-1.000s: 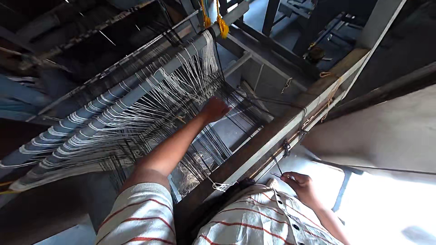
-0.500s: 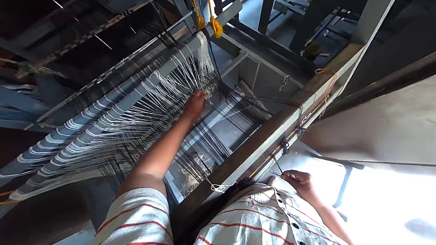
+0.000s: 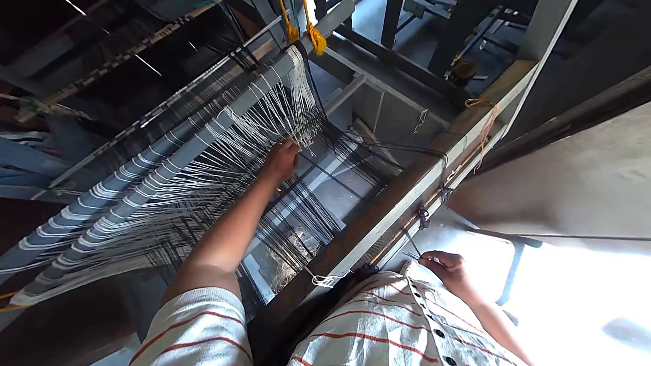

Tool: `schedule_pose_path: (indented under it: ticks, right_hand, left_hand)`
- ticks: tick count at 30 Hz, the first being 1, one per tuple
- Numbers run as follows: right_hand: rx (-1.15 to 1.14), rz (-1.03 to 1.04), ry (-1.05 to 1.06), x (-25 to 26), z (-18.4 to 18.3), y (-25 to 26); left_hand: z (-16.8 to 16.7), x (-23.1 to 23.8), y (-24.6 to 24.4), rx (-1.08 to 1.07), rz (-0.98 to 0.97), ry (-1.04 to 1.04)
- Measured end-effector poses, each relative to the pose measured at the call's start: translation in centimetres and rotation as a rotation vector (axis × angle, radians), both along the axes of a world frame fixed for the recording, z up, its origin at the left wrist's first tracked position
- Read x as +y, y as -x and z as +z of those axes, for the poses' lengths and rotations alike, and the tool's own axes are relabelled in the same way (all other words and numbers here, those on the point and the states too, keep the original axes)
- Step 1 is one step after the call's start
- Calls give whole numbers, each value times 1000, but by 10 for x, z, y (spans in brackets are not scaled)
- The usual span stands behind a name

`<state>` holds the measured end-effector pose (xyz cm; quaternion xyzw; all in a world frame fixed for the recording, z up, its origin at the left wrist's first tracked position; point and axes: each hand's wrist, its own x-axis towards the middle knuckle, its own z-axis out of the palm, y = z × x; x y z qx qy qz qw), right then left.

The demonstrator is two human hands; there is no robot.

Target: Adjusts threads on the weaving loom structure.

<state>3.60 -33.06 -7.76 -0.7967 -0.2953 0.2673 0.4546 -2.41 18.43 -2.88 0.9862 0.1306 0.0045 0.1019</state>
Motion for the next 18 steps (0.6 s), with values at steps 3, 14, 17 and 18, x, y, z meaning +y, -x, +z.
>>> schedule_pose_path:
  ticks: [3, 14, 17, 18]
  right_hand:
    - [11, 4, 0, 0, 0, 0]
    - [26, -11, -4, -1, 3, 1]
    - [14, -20, -16, -3, 3, 1]
    - [11, -20, -19, -3, 4, 2]
  left_hand:
    - [6, 3, 5, 36, -29, -2]
    - [31, 6, -29, 416, 219, 30]
    - [32, 5, -34, 397, 317, 68]
    - [31, 5, -34, 384, 354, 86]
